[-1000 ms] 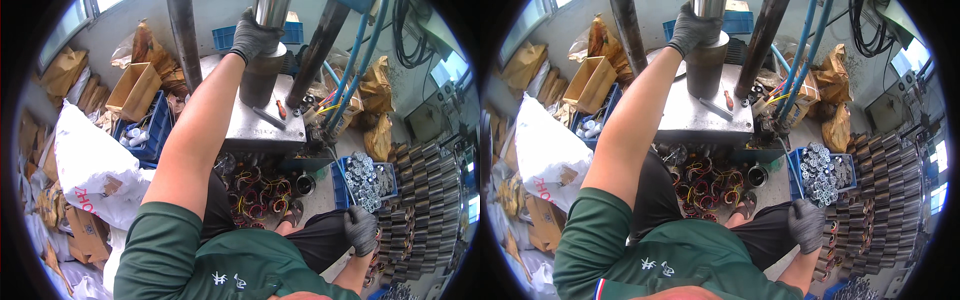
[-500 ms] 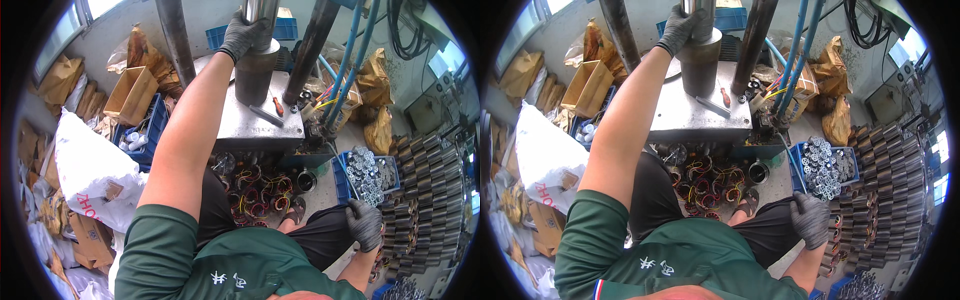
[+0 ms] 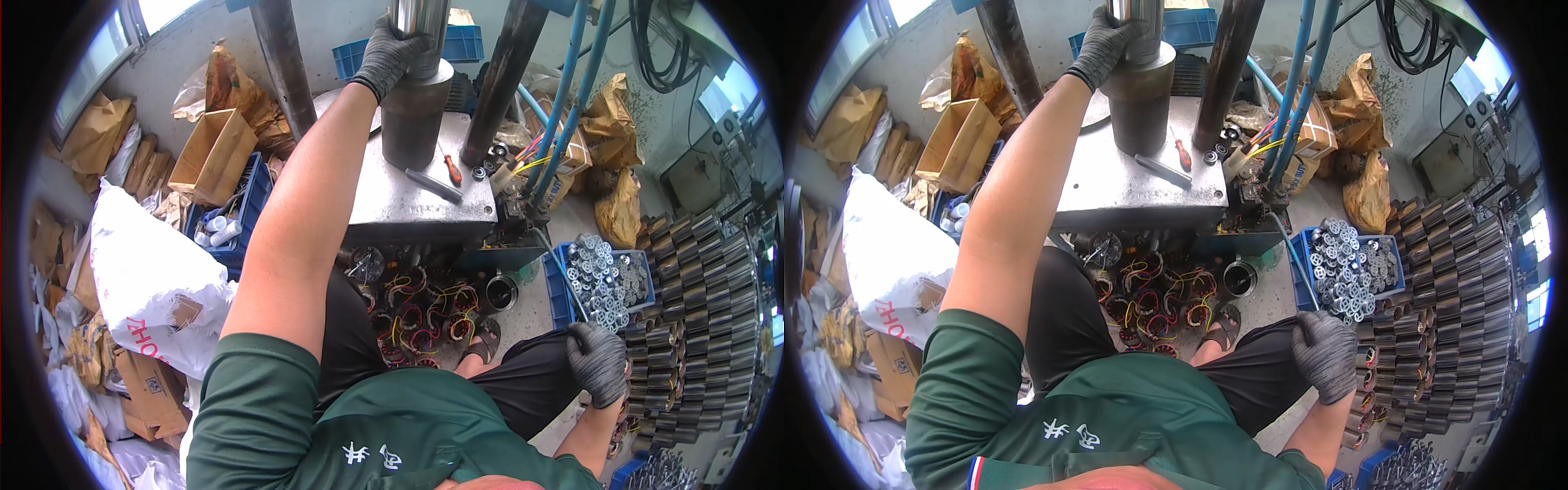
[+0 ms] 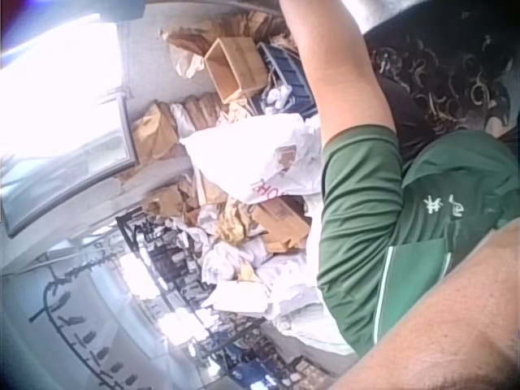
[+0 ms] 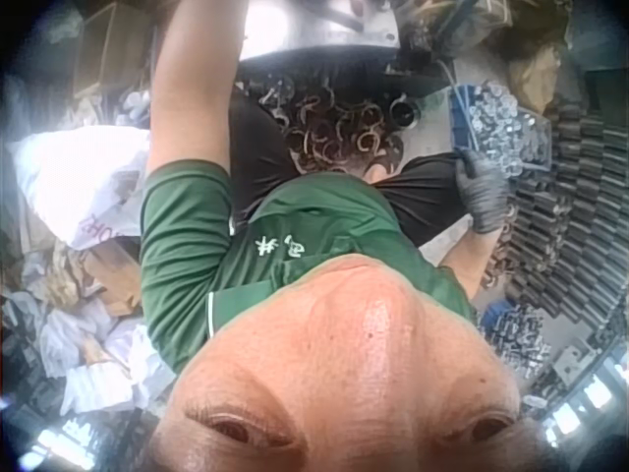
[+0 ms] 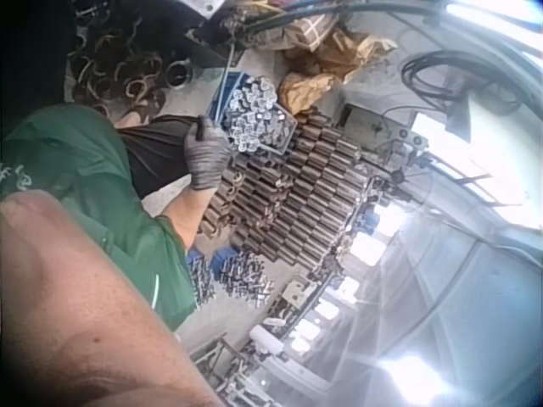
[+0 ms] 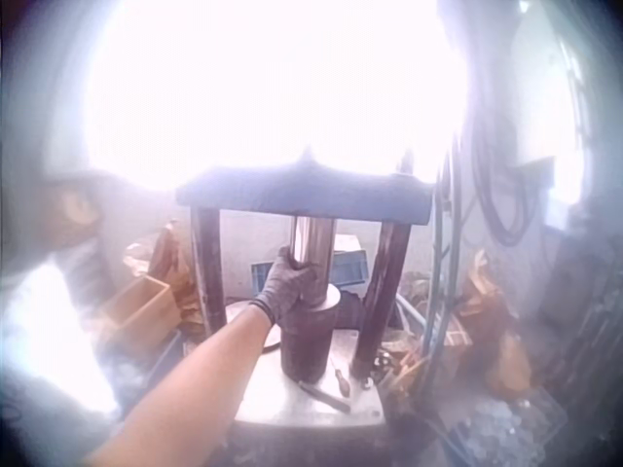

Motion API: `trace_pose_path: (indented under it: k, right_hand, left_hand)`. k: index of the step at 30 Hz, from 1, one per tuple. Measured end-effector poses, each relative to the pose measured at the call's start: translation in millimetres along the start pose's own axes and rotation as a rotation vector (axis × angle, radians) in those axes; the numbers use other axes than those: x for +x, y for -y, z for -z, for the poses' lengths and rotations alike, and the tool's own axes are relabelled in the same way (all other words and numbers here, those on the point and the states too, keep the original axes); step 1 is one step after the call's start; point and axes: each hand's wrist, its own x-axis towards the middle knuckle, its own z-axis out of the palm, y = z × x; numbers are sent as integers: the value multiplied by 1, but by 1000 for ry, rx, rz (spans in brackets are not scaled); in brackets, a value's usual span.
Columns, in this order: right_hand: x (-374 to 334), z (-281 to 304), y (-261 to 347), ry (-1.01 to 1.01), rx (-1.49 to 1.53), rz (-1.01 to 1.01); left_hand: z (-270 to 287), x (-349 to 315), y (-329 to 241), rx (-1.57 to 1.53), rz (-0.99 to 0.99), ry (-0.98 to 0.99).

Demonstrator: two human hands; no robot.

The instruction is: The recorder is assembling electric motors by inserting copper-wound stators into metal housings using a press machine.

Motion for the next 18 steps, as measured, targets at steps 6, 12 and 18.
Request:
trace_pose_path:
  k: [6, 12, 18]
  right_hand:
    - [1, 1, -3, 64, -42, -24]
    - [8, 10, -1, 163, 18, 30]
    - [21, 23, -15, 127, 89, -27]
  left_hand:
    - [-7, -16, -13, -308, 1, 87]
    - [6, -15, -29, 96, 54, 59]
    - [8, -11, -21, 328, 63, 55]
